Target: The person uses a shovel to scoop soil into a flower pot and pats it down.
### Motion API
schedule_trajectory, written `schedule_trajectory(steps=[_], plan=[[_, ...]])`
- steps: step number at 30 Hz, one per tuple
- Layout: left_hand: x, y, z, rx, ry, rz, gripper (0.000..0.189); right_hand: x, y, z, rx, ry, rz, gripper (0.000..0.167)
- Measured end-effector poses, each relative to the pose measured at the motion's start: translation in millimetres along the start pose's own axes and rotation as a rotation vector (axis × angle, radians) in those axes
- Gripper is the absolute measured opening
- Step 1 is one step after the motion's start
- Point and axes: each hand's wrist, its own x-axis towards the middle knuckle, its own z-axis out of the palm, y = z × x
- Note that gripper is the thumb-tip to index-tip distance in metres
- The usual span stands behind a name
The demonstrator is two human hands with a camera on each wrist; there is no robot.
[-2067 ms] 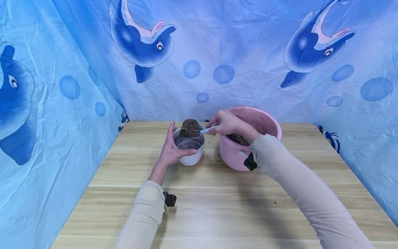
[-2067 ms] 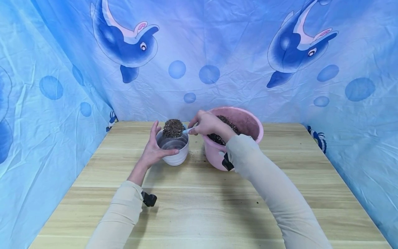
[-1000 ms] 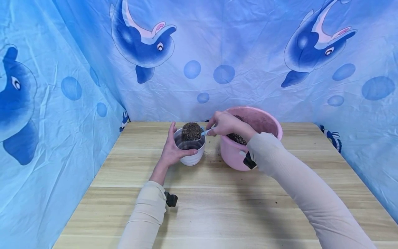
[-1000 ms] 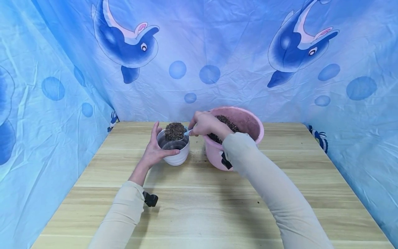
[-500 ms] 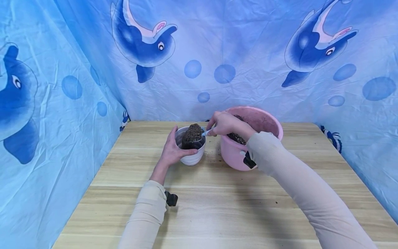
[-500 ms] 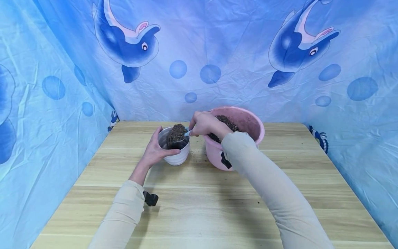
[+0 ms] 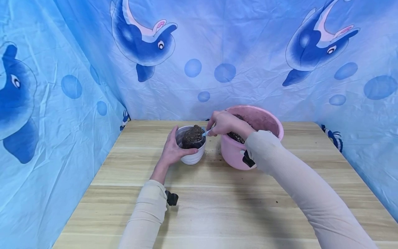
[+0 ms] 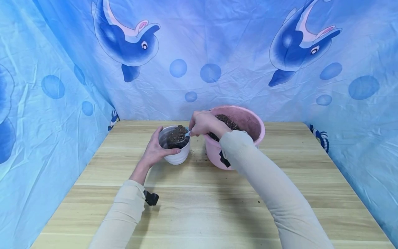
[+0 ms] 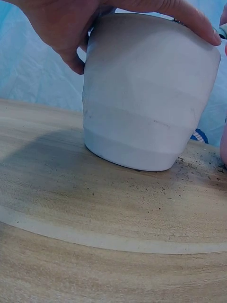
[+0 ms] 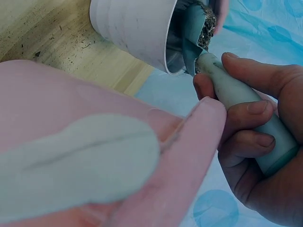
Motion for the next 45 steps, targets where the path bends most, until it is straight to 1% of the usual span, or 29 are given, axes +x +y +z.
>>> schedule_trajectory(steps=[4,10,17,25,29,37,42,45], plan=[[0.6,-0.5,0.1,-0.007,0.004,0.003,0.129,0.2,-2.8,-1.2,-0.024,-0.014,0.008,0.025],[0.6,-0.8,0.6,0.0,0.011,0.006,0.129,2.7,-6.4,-1.5,-0.09,-0.033,0.021,0.023],[0.9,-0.1,0.8,0.016,0.005,0.008,0.128,4.4,-8.4,-1.3,-0.127,-0.052,0.065,0.022],[1.8,0.1,1.1,0.022,0.0,0.0,0.128,4.1,-7.6,-1.6,-0.114,-0.056,0.067,0.018],[2.0,0.0,1.0,0.017,0.0,-0.001,0.127,4.5,-8.7,-2.5,-0.1,-0.063,0.064,0.021],[1.9,-0.6,0.1,-0.005,-0.012,-0.003,0.128,3.2,-10.3,-5.4,-0.116,-0.058,0.055,0.022],[1.5,-0.6,0.1,0.002,-0.014,0.004,0.129,1.5,-7.2,-6.2,-0.119,-0.029,0.031,0.024],[0.7,0.1,0.1,0.006,-0.016,-0.001,0.129,-1.0,-4.0,-7.7,-0.079,0.005,0.016,0.025]])
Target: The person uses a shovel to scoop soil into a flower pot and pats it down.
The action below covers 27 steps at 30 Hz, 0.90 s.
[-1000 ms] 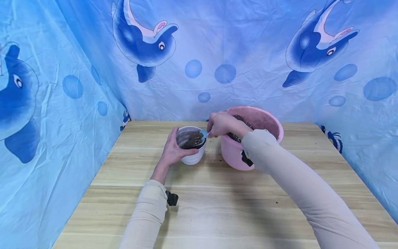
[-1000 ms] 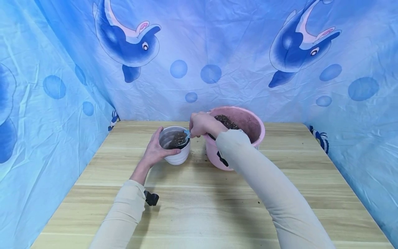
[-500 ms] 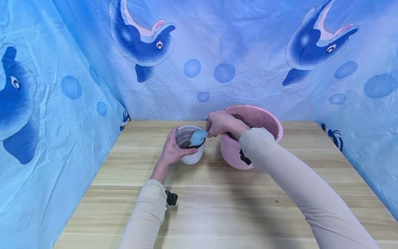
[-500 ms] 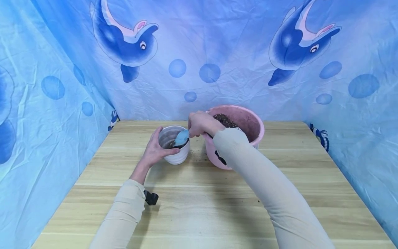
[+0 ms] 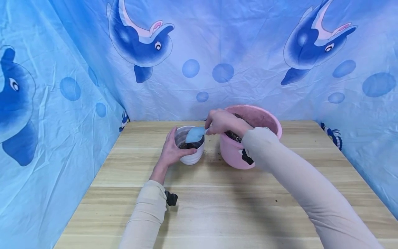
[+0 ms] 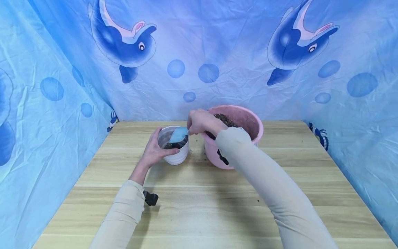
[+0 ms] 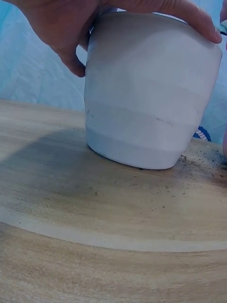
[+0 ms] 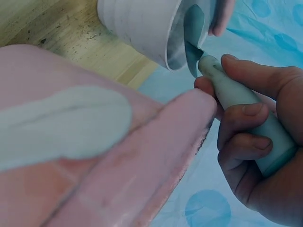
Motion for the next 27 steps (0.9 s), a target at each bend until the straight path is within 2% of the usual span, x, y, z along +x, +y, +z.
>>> schedule_trajectory(steps=[4,16,23,27], plan=[[0.1,0.5,0.3,0.013,-0.003,-0.004,0.129,-4.7,4.3,-4.2,0.064,0.05,-0.016,0.027],[2.2,0.7,-0.6,0.073,0.008,0.017,0.129,-20.8,15.8,-21.7,0.166,0.169,-0.074,0.026],[0.7,4.1,-2.0,0.095,0.001,0.0,0.13,-29.9,22.3,-27.6,0.242,0.222,-0.115,0.026],[0.5,5.8,-2.7,0.091,0.002,-0.001,0.131,-35.5,24.8,-30.6,0.294,0.238,-0.098,0.024]])
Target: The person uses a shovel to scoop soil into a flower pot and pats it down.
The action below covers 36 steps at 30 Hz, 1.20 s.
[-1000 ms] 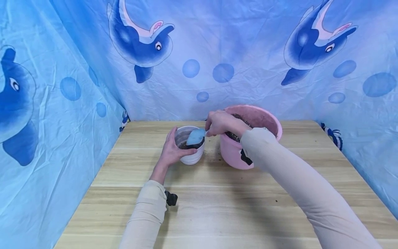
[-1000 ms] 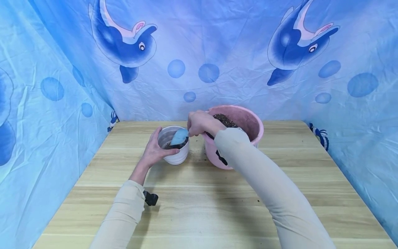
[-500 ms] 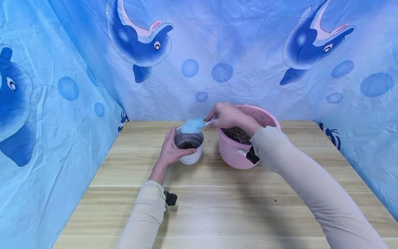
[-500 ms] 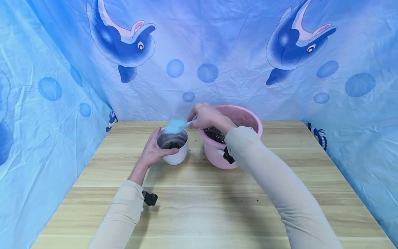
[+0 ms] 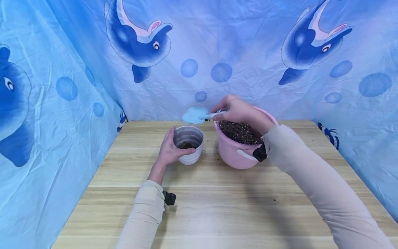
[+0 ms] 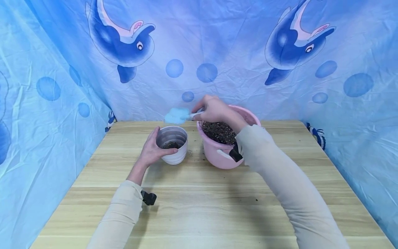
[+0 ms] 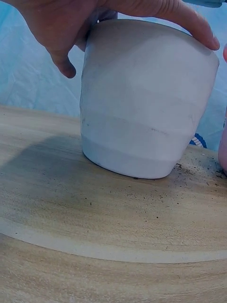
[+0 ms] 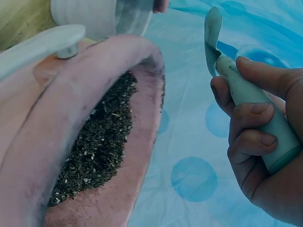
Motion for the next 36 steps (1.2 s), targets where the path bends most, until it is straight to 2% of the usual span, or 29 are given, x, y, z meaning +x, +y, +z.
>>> schedule_trajectory(steps=[7,10,17,24,28,36], plan=[[0.1,5.3,-4.8,-0.01,0.006,0.018,0.131,-9.1,-3.3,-7.5,0.18,0.026,0.107,0.025],[0.7,9.6,-8.2,-0.008,0.016,0.031,0.131,-11.5,-5.3,-10.4,0.204,0.035,0.124,0.025],[1.3,22.1,-17.5,-0.041,0.035,0.071,0.128,-15.4,-7.2,-16.6,0.119,0.052,0.065,0.026],[1.7,34.5,-24.1,-0.066,0.068,0.106,0.128,-21.5,-7.0,-24.2,0.172,0.079,0.042,0.026],[2.3,40.0,-25.5,-0.08,0.09,0.129,0.126,-22.9,-5.7,-27.4,0.167,0.083,0.017,0.026],[3.9,50.6,-22.1,-0.065,0.063,0.164,0.124,-29.5,-0.9,-29.3,0.15,0.099,0.031,0.027]])
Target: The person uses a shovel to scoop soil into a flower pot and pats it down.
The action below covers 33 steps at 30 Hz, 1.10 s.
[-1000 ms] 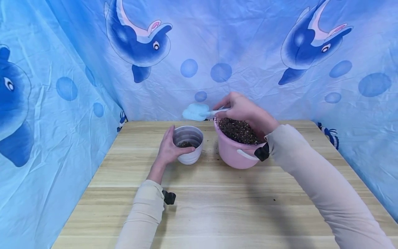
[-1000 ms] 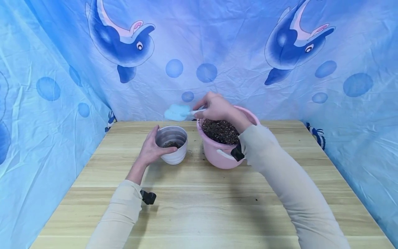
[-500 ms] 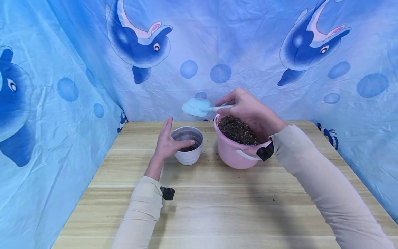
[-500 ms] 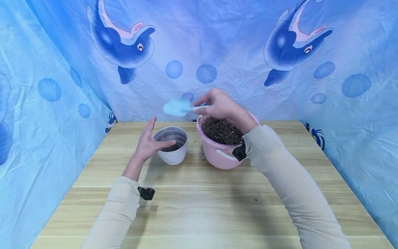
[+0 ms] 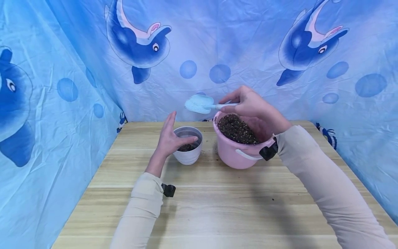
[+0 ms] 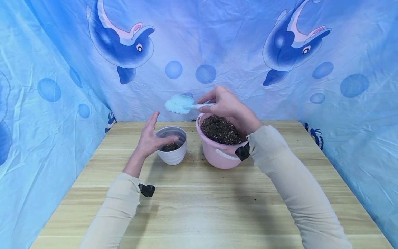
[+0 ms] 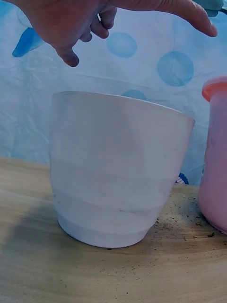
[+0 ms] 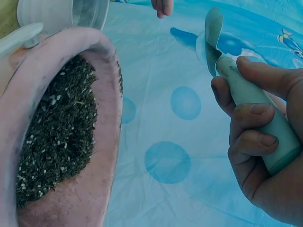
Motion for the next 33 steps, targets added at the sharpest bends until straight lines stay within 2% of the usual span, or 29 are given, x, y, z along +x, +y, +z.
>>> schedule_trajectory(steps=[15,20,26,33], plan=[[9.1,12.6,22.5,-0.011,-0.097,0.061,0.123,-18.8,32.7,-10.0,-0.098,0.05,-0.073,0.024],[9.5,15.7,27.1,-0.015,-0.124,0.046,0.125,-23.1,45.5,-12.0,-0.119,0.052,-0.053,0.024],[12.3,17.0,33.1,-0.03,-0.147,0.059,0.128,-28.3,59.8,-14.2,-0.143,0.064,-0.035,0.025],[16.3,21.0,40.0,-0.018,-0.166,0.062,0.128,-36.7,70.9,-17.2,-0.149,0.106,0.007,0.027]])
